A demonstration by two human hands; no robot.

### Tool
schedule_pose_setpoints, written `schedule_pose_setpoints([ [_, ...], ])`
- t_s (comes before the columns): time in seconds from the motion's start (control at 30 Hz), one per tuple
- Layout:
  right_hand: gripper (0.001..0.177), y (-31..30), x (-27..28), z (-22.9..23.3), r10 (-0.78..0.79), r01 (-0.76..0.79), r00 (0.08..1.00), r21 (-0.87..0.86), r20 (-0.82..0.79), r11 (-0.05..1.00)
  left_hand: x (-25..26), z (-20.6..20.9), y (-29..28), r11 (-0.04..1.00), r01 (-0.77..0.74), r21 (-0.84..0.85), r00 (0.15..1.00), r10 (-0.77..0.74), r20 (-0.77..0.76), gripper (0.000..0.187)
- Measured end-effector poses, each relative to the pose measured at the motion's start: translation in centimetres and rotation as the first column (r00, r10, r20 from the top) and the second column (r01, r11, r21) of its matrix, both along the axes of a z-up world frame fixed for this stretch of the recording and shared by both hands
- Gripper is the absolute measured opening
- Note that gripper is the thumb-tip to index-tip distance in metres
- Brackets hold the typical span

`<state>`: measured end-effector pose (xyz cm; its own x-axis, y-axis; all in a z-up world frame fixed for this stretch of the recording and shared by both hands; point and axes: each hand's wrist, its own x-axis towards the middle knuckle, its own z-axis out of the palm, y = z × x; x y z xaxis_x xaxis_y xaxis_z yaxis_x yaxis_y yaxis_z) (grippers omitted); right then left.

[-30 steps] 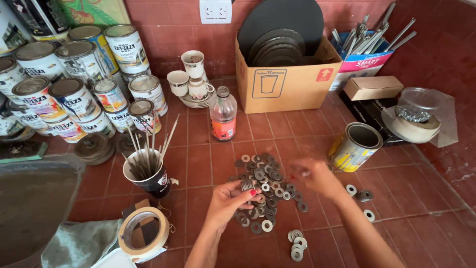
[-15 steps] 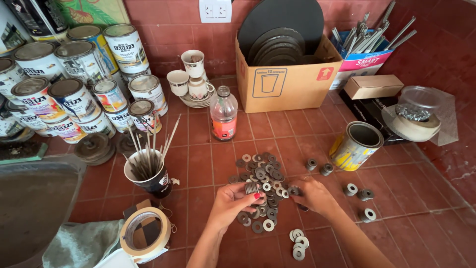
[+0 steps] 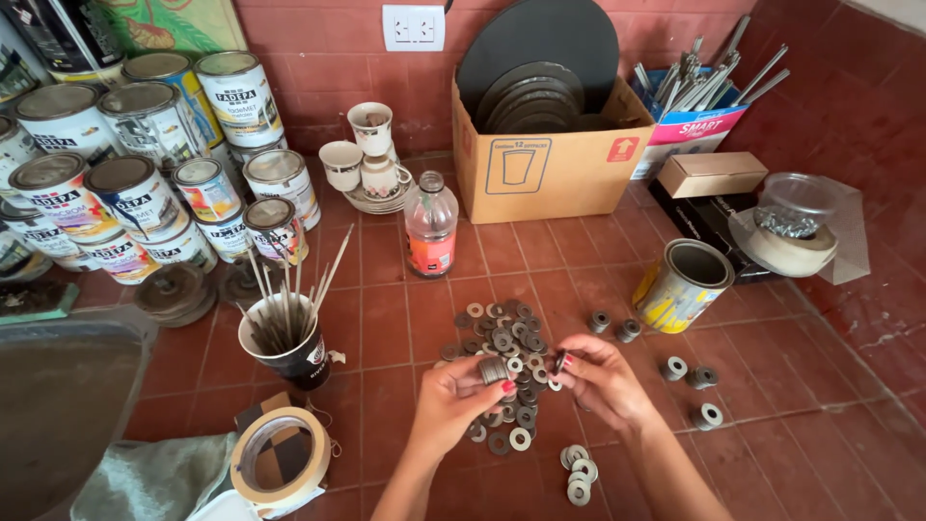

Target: Sorting and organizing metal washers and spacers into groups on the floor

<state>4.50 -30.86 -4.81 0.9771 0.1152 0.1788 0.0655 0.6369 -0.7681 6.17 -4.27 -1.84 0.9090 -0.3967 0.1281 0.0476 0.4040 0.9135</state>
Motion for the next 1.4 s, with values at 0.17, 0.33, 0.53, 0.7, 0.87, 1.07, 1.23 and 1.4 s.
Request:
schedule_pose_setpoints([
  [0.17,0.021,1.9,0.1,0.0,-0.024,0.025,0.999,0.036,-0.048,0.999,-0.9,1.8,0.2,0.999,-0.035,-0.002,0.992,0.035,0.124,0.04],
  [0.33,0.023,4.9,-0.7,2.9,-0.131,0.133,0.991,-0.076,0.027,0.988,-1.5,2.7,0.4,0.999,-0.039,0.03,0.986,0.033,0.164,0.039],
  [0.53,0.017,11.9,-5.2,8.2,-0.473,0.848,0.51,-0.513,0.718,0.135,-1.1,0.5,-0.4,0.998,-0.029,-0.051,0.998,0.032,0.051,0.04],
  [0.7,0.017,14.1,-6.8,8.1,-0.452,0.914,0.406,-0.363,0.795,0.182,-0.7,-0.3,-0.4,0.992,0.052,-0.116,0.998,-0.055,-0.023,0.041],
  [0.87,0.013,12.8,-6.9,8.5,-0.349,0.862,0.494,-0.395,0.796,0.318,0.0,-0.2,0.6,0.986,0.14,-0.089,0.985,-0.147,-0.087,0.036],
  [1.07,0.02,10.3,-7.7,11.8,-0.071,0.664,0.716,-0.646,0.695,0.376,0.1,-3.5,0.7,0.917,0.374,-0.14,0.889,-0.397,-0.228,0.036],
  [1.23,0.043,9.6,-8.5,14.8,0.121,0.262,0.94,-0.902,0.319,0.344,-0.3,-13.0,-2.2,0.784,0.402,-0.473,0.709,-0.594,-0.381,0.031],
  [1.4,0.036,8.6,-7.9,15.1,0.387,0.2,0.905,-0.98,0.177,-0.018,-3.7,-15.9,-4.5,0.845,0.159,-0.51,0.623,-0.486,-0.612,0.02],
])
